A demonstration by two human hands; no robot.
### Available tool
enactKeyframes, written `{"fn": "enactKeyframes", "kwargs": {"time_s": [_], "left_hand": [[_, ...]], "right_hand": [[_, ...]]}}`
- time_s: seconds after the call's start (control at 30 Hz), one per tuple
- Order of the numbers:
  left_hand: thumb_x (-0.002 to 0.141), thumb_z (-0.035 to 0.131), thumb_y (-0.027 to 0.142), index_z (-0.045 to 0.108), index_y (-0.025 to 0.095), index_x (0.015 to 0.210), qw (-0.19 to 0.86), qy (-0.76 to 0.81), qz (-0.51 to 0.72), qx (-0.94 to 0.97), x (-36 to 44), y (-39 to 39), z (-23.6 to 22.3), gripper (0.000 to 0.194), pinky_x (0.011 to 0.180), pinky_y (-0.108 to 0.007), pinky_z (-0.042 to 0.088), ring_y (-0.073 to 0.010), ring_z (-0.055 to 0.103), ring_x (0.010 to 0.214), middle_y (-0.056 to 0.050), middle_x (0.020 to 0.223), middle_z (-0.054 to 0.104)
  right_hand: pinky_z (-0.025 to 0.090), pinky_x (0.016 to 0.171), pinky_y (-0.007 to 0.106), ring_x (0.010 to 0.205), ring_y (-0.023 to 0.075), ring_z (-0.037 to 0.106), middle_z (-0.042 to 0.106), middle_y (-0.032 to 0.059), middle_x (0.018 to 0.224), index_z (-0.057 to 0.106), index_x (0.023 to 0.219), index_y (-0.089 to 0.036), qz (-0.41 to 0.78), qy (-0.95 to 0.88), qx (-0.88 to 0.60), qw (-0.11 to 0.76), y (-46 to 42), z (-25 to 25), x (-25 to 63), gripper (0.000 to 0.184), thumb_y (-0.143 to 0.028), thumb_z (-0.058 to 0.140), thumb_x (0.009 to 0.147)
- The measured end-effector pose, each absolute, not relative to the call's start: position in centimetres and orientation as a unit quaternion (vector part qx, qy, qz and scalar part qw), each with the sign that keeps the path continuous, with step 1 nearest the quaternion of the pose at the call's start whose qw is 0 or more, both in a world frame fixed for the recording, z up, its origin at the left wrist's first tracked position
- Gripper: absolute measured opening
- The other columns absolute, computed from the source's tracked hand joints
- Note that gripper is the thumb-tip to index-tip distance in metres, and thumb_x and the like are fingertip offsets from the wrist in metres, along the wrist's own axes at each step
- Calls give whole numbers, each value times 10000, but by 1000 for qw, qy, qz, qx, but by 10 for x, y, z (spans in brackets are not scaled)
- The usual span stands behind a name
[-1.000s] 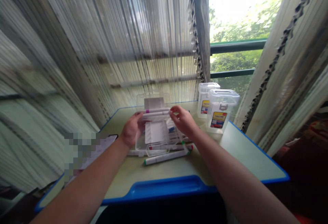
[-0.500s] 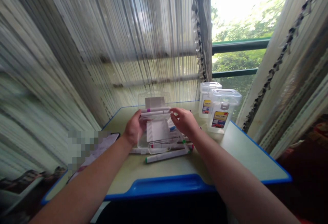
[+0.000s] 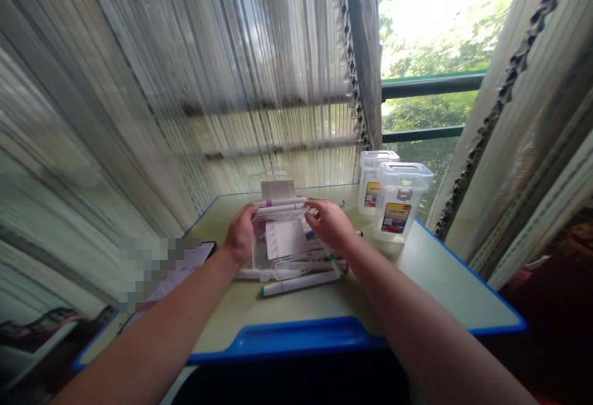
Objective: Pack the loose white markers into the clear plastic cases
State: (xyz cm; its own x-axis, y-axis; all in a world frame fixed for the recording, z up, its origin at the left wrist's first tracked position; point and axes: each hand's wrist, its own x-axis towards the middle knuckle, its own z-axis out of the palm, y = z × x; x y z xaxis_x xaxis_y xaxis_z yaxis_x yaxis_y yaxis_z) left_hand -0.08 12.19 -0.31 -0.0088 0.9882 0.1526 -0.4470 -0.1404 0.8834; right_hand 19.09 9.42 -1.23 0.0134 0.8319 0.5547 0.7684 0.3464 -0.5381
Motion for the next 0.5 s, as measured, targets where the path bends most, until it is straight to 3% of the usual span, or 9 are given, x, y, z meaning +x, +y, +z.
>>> {"fn": "enactKeyframes", "kwargs": {"time_s": [0.13,0.27,0.4,0.5], "left_hand": [[649,633,279,645,155,786,549,317,635,442,-1,122,-4,185,563,-230,495,-140,631,616,3,711,659],[670,657,305,661,154,812,547,319,630,450,-1,121,-5,207,579,-235,497,-142,639,628,-3,732,672],[721,645,327,661,155,818,546,321,631,448,0,123,-7,199,582,-240,506,-132,633,605,-7,732,677],[733,650,368,646,147,812,538,329,643,435,-1,125,-8,235,574,-247,510,-131,625,567,-8,708,673]], "right_hand": [[506,608,281,631,171,644,714,37,735,693,1102,-182,130,-673,-575,447,93,-11,187,340,-285,570,802],[495,529,258,613,155,637,723,56,786,680,1089,-151,263,-617,-540,509,93,-12,186,342,-267,608,776],[504,528,266,623,158,636,718,83,801,671,1016,-140,335,-555,-530,546,92,-9,188,303,-261,664,739],[533,620,295,734,176,660,715,97,888,668,902,-158,340,-548,-512,567,90,-4,189,197,-251,672,728]]}}
